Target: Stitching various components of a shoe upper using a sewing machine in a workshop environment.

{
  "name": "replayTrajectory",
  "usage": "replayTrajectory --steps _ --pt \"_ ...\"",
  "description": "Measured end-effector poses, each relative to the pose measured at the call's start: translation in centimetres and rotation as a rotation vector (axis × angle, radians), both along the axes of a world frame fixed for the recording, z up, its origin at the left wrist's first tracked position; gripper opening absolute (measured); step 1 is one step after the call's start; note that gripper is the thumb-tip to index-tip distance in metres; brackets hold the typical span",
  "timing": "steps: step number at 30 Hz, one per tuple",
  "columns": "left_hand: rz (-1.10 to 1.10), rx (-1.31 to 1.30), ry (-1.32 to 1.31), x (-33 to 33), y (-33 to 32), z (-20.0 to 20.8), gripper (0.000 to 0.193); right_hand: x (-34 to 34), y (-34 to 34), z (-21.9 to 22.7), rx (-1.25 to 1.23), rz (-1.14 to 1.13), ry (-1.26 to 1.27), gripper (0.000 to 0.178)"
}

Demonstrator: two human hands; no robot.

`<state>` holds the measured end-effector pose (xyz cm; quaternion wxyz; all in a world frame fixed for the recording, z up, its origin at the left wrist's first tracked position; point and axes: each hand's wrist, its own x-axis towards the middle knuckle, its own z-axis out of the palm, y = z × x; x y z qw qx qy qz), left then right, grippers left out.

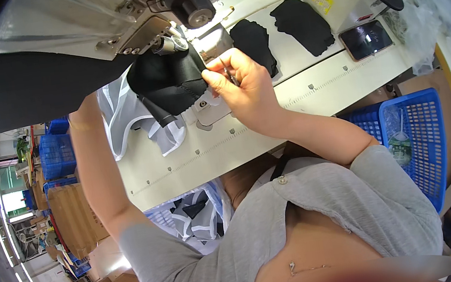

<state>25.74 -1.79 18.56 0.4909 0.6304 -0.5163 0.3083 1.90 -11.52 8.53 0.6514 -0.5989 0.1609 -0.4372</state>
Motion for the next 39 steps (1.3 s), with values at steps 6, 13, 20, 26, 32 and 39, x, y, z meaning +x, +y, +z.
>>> replayTrajectory --steps 6,13,20,26,32,39 --pt "-0.13 0.278 -0.379 -9.4 0.6 -3.2 0.021 -0.6 -0.4 -0.2 0.007 -0.044 0.026 0.013" --pt "-0.265 0.465 -0.37 -11.3 -0.8 -3.4 0.034 -0.7 -0.3 0.6 0.047 0.053 0.019 0.014" --pt "-0.173 0.422 -0.586 -11.0 -1.8 -3.6 0.035 -1.1 -0.4 1.1 0.132 0.156 0.004 0.014" --pt "-0.179 0.314 -0.603 -11.2 -2.3 -4.3 0.038 -1.1 -0.4 0.8 0.265 0.285 -0.05 0.008" --pt "-0.159 0.315 -0.672 -12.0 -2.5 -4.3 0.039 -1.4 0.1 0.1 0.14 0.195 -0.088 0.011" --pt "-0.148 0.281 -0.632 -12.2 -2.2 -5.1 0.034 -1.3 -0.2 -0.5 0.122 0.181 -0.073 0.013"
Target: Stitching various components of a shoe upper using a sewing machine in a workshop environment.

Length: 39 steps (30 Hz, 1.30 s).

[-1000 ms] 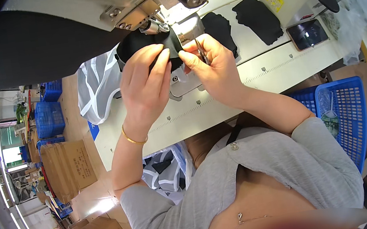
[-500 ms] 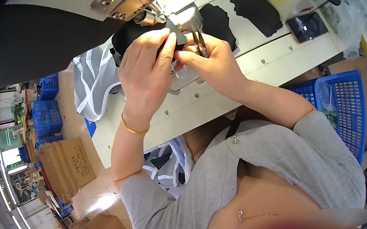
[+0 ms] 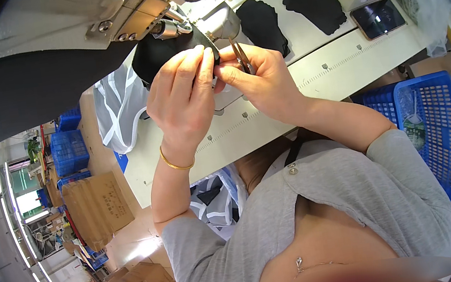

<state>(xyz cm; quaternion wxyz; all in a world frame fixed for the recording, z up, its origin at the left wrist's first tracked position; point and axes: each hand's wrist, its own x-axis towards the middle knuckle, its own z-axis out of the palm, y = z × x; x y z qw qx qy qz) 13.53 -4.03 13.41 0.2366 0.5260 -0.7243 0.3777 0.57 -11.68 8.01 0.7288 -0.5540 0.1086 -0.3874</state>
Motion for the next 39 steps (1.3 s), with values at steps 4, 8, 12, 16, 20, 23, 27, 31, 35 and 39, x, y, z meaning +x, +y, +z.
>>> replayTrajectory --steps 4,8,12,16,20,23,27,31,35,39 --pt "0.017 0.021 -0.034 -0.5 -0.3 0.5 0.036 -0.1 -0.2 0.3 -0.004 -0.007 -0.019 0.013" --pt "0.041 0.053 -0.042 -0.1 -0.1 0.7 0.036 0.2 -0.1 0.7 0.033 0.009 -0.008 0.014" --pt "0.055 0.063 -0.04 0.0 0.5 1.0 0.038 -0.1 0.3 0.9 -0.012 0.041 0.076 0.014" --pt "0.018 0.129 0.009 0.0 1.0 1.2 0.038 0.2 0.8 0.7 0.077 0.022 -0.001 0.014" --pt "0.002 0.158 0.033 0.1 1.3 1.4 0.037 0.3 0.6 0.9 0.074 0.034 0.034 0.013" --pt "0.016 0.172 0.043 0.3 1.2 1.6 0.039 0.2 0.4 2.3 0.099 0.026 0.059 0.011" --pt "0.018 0.16 0.044 0.8 0.8 1.3 0.04 0.6 -0.2 2.2 0.059 0.014 0.053 0.011" --pt "0.023 0.15 0.045 1.4 0.4 1.1 0.037 1.4 -0.3 1.7 0.027 -0.006 0.062 0.011" --pt "0.046 0.135 0.053 1.6 0.5 1.1 0.034 1.7 0.2 1.6 0.043 -0.016 0.027 0.018" --pt "0.055 0.118 0.049 2.0 0.3 0.8 0.034 1.2 0.5 2.4 0.049 0.007 0.082 0.024"
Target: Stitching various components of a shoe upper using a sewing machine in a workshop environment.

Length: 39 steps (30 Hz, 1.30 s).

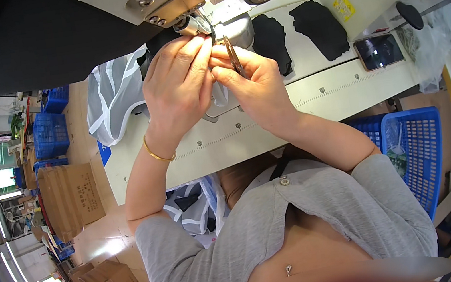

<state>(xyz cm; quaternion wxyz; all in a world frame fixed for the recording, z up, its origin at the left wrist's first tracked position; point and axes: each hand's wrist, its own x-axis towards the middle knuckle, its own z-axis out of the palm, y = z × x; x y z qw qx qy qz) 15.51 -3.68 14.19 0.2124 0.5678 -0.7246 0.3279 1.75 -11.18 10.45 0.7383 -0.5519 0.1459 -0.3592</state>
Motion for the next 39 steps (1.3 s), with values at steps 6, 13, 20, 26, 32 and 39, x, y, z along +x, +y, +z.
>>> replayTrajectory --steps 6,13,20,26,32,39 --pt "0.053 -0.004 0.054 -0.6 -0.4 -0.2 0.033 0.7 0.0 -0.8 -0.024 -0.025 -0.138 0.03" --pt "0.084 0.011 0.104 -0.7 -0.3 -0.4 0.031 0.8 0.0 -1.0 -0.007 -0.005 -0.132 0.033" --pt "0.122 0.124 0.859 6.1 -0.3 0.9 0.021 -1.2 -0.8 -1.3 -0.472 -0.254 -0.016 0.027" --pt "-0.076 0.378 -0.01 12.4 -5.1 2.5 0.023 -0.8 0.0 -0.1 -0.83 -0.121 -0.117 0.04" --pt "0.03 0.74 0.213 10.4 -4.8 4.0 0.02 -1.3 -1.2 -0.5 -0.943 -0.155 -0.043 0.046" --pt "0.232 1.133 0.538 4.8 0.4 7.8 0.02 -2.5 -1.9 0.2 -0.714 0.165 0.193 0.021"
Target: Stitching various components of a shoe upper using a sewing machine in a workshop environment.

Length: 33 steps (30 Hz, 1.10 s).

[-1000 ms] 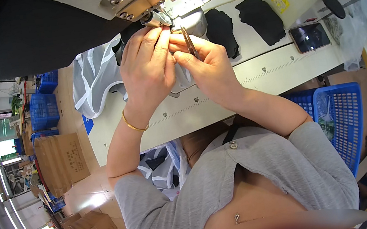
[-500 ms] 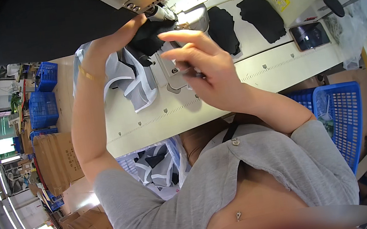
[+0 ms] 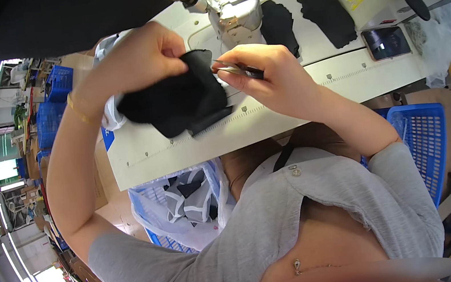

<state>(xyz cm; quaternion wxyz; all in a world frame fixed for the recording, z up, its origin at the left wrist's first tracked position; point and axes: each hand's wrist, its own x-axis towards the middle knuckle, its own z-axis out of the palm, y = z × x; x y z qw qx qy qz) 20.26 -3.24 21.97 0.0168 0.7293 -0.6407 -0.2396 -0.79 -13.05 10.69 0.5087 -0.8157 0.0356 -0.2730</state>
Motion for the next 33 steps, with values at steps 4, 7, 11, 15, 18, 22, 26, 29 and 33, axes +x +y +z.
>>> replayTrajectory --steps 4,7,11,15,18,22,26,29,33 --pt "0.25 -0.2 -0.012 -5.8 4.8 -0.7 0.022 1.5 0.1 -0.1 -0.172 -0.028 -0.058 0.021" --pt "0.373 -0.371 -0.02 -8.2 7.0 -2.7 0.025 2.8 0.9 -0.6 -0.162 -0.052 -0.207 0.022" --pt "0.551 -0.399 0.147 -9.0 7.9 -6.0 0.019 2.7 0.6 -1.5 -0.253 -0.074 -0.291 0.025" --pt "0.428 -0.945 0.411 -9.2 6.7 -10.0 0.031 1.4 -1.7 -2.5 -0.228 0.041 -0.32 0.024" --pt "0.07 -0.796 0.417 -6.3 4.9 -10.4 0.052 -0.4 -2.7 -2.0 -0.103 0.236 -0.152 0.019" --pt "-0.068 -0.54 0.539 -5.3 3.2 -10.5 0.043 -1.7 -2.5 -1.1 -0.305 0.067 -0.116 0.02" --pt "-0.244 -0.51 0.51 -5.5 1.5 -10.2 0.032 -2.7 -3.6 0.4 -0.345 0.155 0.003 0.02" --pt "-0.24 -0.446 0.657 -6.5 0.8 -10.3 0.033 -2.4 -5.1 0.7 -0.317 0.243 -0.027 0.019" --pt "-0.043 -0.647 0.838 -7.3 0.3 -10.7 0.03 -3.2 -5.6 2.2 -0.255 0.378 0.126 0.016"
